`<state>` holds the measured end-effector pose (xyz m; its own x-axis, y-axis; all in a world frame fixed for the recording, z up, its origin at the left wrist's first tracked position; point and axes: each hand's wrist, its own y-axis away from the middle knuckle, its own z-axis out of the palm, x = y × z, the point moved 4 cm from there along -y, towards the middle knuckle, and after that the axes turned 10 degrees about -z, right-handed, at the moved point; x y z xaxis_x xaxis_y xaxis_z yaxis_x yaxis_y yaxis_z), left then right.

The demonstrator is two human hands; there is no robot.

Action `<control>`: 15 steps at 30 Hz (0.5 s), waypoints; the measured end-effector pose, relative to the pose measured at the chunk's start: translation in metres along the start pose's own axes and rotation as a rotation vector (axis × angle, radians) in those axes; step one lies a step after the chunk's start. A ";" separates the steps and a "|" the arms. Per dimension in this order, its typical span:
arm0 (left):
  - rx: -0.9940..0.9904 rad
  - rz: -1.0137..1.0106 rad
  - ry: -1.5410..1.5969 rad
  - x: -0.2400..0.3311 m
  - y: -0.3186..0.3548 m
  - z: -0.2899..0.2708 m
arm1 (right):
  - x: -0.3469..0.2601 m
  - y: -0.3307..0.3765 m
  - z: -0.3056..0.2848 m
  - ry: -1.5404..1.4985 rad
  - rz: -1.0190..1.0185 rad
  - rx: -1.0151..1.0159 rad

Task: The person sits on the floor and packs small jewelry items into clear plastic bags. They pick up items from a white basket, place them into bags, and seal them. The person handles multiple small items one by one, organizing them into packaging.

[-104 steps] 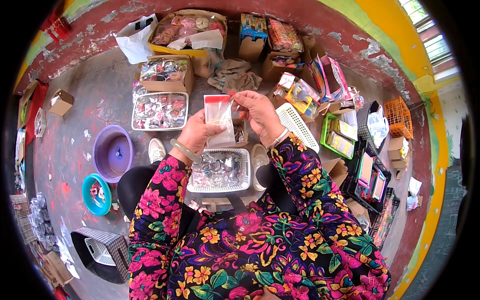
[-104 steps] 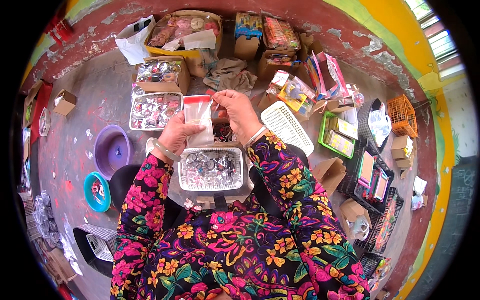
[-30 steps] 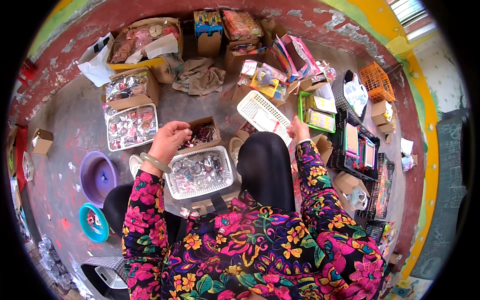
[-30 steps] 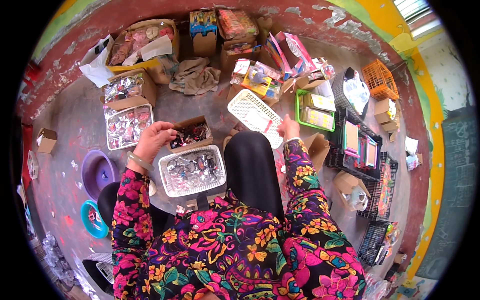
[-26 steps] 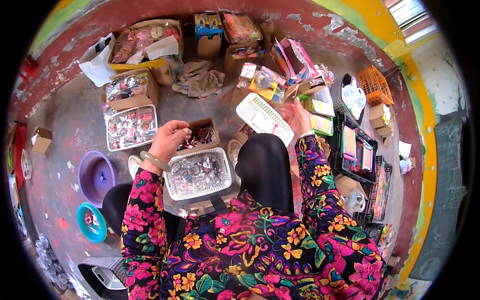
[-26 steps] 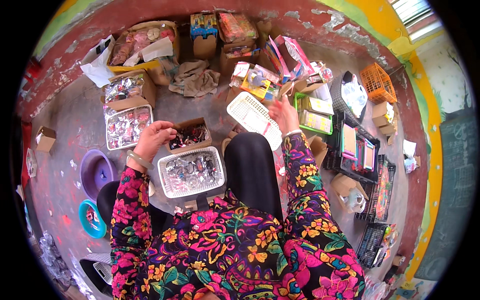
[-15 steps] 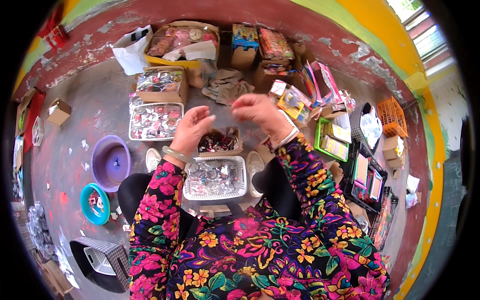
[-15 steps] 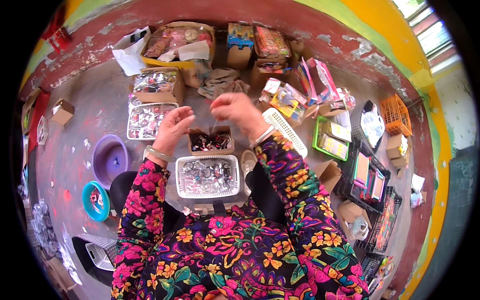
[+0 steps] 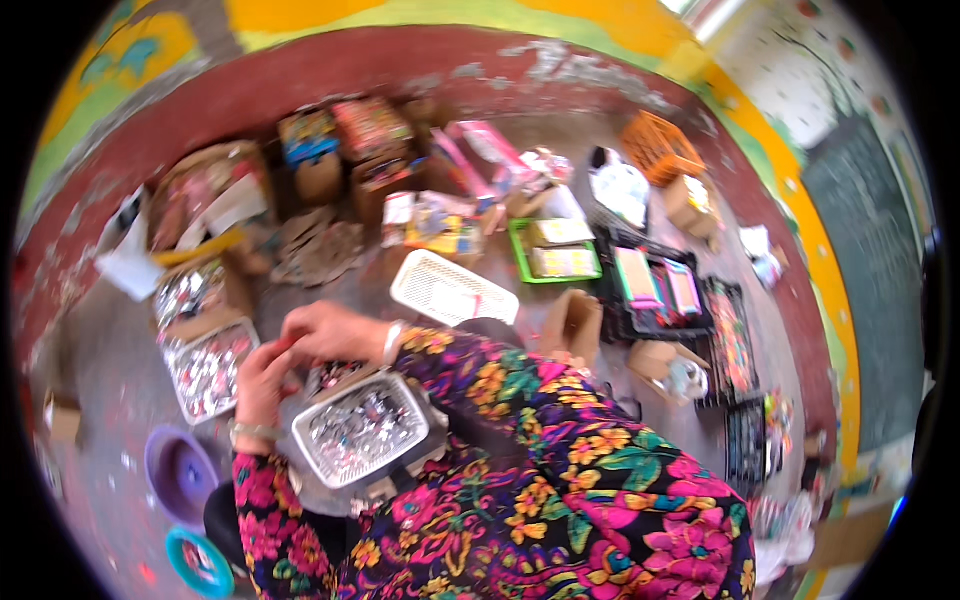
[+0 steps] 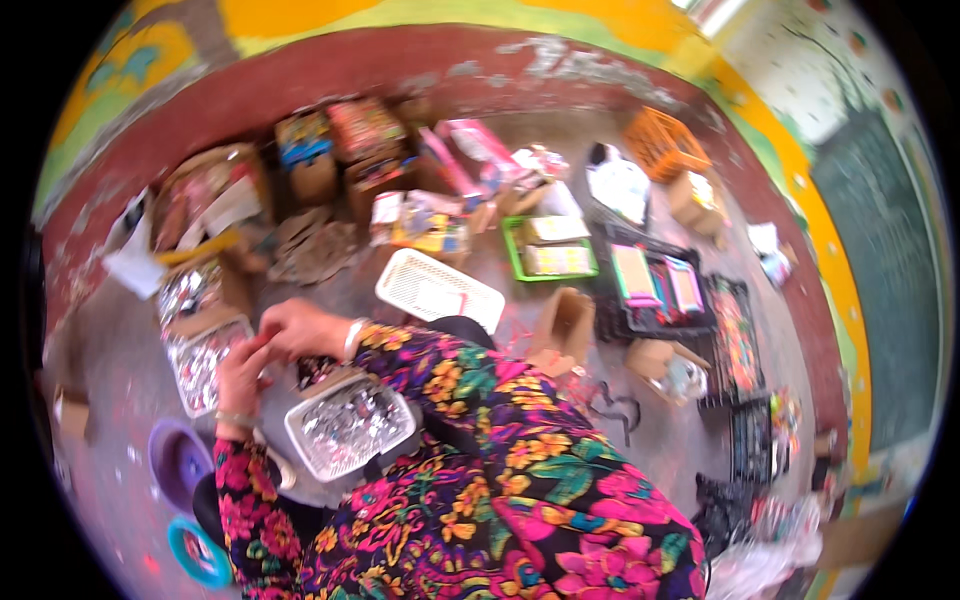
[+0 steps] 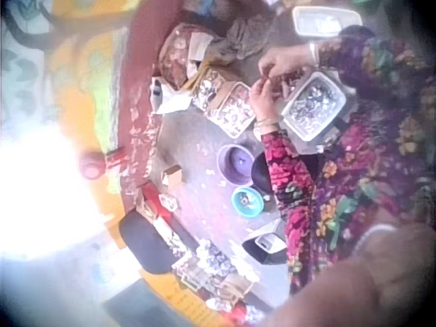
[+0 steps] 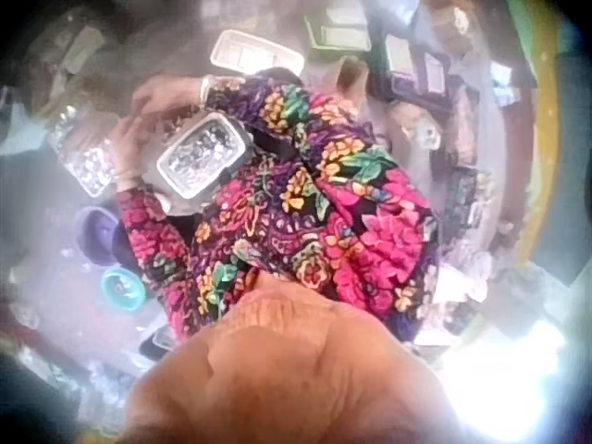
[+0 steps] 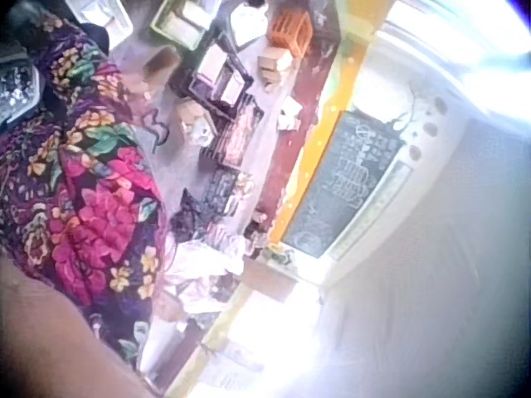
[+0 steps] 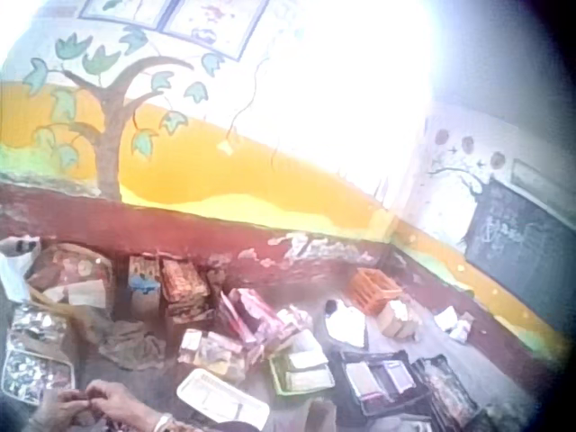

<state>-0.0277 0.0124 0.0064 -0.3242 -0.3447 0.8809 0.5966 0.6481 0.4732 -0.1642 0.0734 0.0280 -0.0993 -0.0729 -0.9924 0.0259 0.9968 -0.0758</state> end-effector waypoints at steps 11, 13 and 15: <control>-0.134 0.062 0.149 -0.022 -0.028 0.005 | 0.012 0.001 -0.021 0.543 -0.120 0.087; -0.143 0.084 0.128 -0.024 -0.030 0.001 | 0.014 0.000 -0.020 0.595 -0.146 0.043; -0.136 0.090 0.100 -0.025 -0.029 0.002 | 0.015 0.000 -0.019 0.645 -0.156 -0.023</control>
<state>-0.0382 0.0032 -0.0298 -0.1945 -0.3596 0.9126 0.7159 0.5840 0.3827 -0.1849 0.0731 0.0154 -0.6758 -0.1888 -0.7125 -0.0573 0.9772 -0.2046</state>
